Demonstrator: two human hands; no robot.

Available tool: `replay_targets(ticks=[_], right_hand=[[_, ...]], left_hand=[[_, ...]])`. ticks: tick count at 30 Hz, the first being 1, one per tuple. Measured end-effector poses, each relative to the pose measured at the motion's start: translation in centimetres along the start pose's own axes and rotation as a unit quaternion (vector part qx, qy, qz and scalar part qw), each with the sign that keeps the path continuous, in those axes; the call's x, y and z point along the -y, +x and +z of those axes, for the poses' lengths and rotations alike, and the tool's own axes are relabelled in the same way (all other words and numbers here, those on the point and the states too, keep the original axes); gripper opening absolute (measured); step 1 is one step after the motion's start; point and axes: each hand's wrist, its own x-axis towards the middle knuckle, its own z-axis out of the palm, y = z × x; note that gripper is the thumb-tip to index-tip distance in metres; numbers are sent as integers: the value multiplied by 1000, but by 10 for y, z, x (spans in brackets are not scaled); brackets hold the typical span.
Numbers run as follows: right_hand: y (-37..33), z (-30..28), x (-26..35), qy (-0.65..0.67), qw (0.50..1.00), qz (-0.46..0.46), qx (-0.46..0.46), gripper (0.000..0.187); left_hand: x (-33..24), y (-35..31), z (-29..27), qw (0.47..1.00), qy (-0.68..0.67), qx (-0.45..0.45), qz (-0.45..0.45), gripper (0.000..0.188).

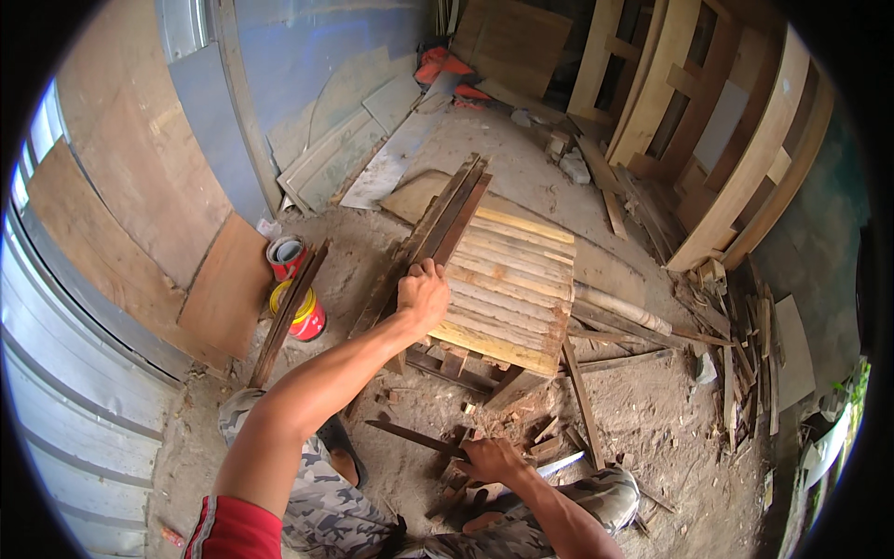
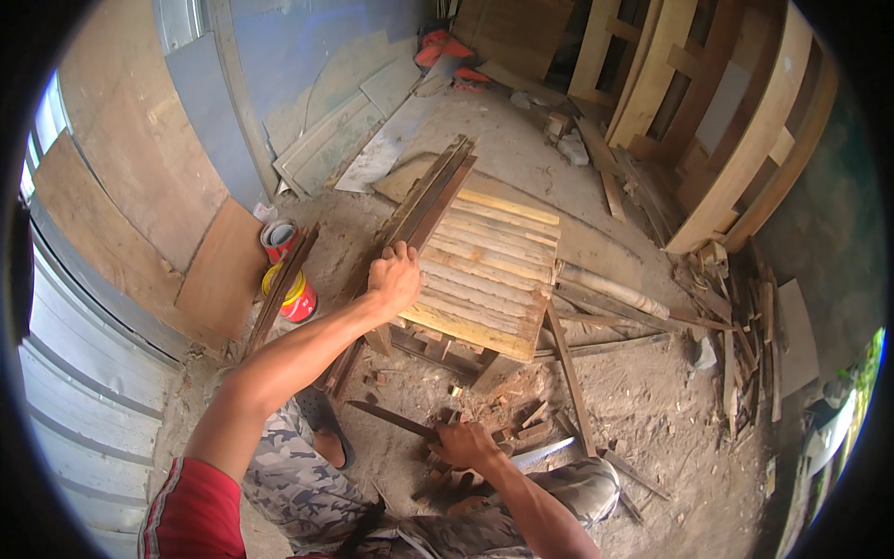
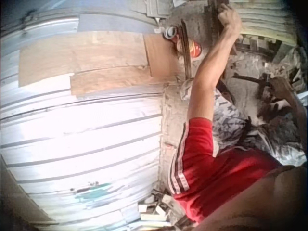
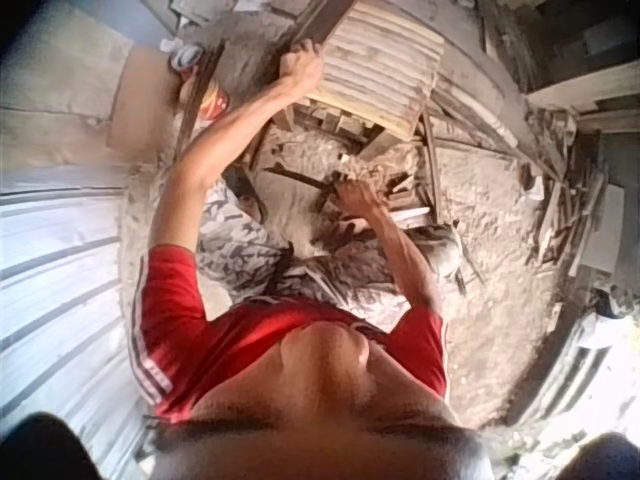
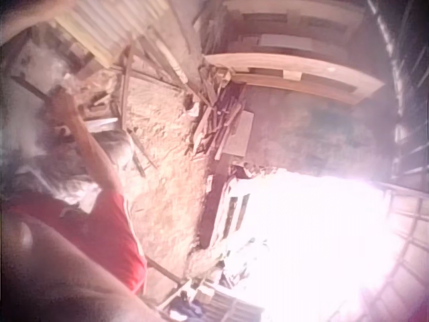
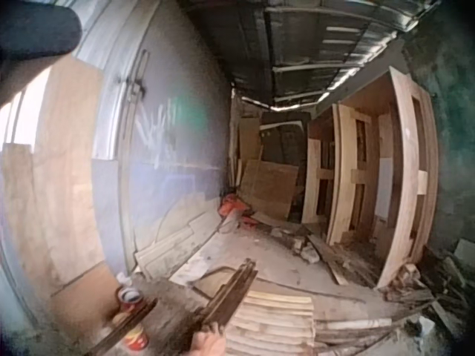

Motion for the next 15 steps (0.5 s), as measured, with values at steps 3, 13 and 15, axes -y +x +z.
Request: replay_targets(ticks=[3, 13, 15], right_hand=[[8, -4, 8, -23, 1000, -15, 8, 38], [14, -13, 27, -34, 999, -22, 15, 32], [10, -6, 22, -47, 998, -33, -6, 35]], left_hand=[[6, 9, 10, 999, 30, 17, -20, 38], [1, 7, 6, 999, -23, -22, -42, 50], [0, 1, -3, 999, -15, -37, 27, 51]])
